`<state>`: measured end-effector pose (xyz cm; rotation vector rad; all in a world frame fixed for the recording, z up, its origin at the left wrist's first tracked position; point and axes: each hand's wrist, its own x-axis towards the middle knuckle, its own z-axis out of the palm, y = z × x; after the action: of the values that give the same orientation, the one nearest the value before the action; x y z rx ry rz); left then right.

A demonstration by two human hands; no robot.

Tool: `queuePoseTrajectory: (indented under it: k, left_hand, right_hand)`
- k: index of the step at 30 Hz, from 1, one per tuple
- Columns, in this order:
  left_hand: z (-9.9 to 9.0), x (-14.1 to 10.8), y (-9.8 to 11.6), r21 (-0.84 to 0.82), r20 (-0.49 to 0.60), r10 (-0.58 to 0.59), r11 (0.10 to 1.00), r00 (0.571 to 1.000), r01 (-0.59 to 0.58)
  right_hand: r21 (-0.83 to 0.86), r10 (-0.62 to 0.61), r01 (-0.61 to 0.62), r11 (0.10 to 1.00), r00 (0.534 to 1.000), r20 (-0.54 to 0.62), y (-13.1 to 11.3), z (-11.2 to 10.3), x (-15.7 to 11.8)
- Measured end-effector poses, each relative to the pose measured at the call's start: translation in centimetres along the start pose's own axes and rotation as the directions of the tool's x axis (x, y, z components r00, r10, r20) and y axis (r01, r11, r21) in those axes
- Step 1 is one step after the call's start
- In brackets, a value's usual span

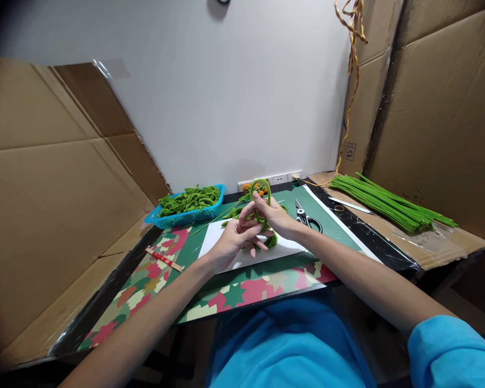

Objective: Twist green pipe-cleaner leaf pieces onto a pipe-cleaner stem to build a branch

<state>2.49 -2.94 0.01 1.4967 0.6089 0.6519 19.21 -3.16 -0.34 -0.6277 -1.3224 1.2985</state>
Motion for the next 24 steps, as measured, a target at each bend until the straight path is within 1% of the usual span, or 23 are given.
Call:
queuePoseTrajectory:
  k: [4,6,12,15,17,20,22,24]
  left_hand:
    - [-0.2,0.0,0.1,0.034,0.043,0.008,0.999,0.999,-0.009]
    - [-0.3,0.1,0.2,0.037,0.042,0.008,0.999,0.999,-0.009]
    - [-0.3,0.1,0.3,0.032,0.091,0.006,0.999,0.996,-0.009]
    - [-0.1,0.1,0.3,0.016,0.081,0.002,1.0,0.997,-0.003]
    - [-0.1,0.0,0.2,0.011,0.076,0.003,1.0,0.997,-0.004]
    - [-0.1,0.1,0.0,0.004,0.082,-0.016,1.0,0.997,0.016]
    - [-0.2,0.2,-0.3,0.001,0.094,-0.036,0.999,0.995,0.036]
    - [-0.3,0.2,-0.4,-0.001,0.094,-0.04,0.999,0.995,0.041]
  right_hand:
    - [0.033,0.045,-0.046,0.998,0.999,0.026,-0.5,0.1,-0.2]
    - [0.048,0.053,-0.055,0.997,0.998,0.032,-0.7,0.1,-0.3]
    - [0.042,0.023,-0.026,0.999,0.998,0.051,-0.4,0.0,-0.2]
    - [0.036,0.018,-0.019,0.999,0.999,0.044,0.0,0.0,-0.1]
    - [0.009,0.023,-0.023,1.0,0.999,0.028,0.3,0.1,-0.2]
    - [-0.053,0.003,-0.005,0.999,0.999,-0.035,0.4,0.3,-0.2]
    - [-0.127,-0.057,0.046,0.991,0.995,-0.083,0.5,0.3,-0.2]
    - [-0.223,-0.125,0.1,0.97,0.987,-0.103,0.6,0.3,-0.2]
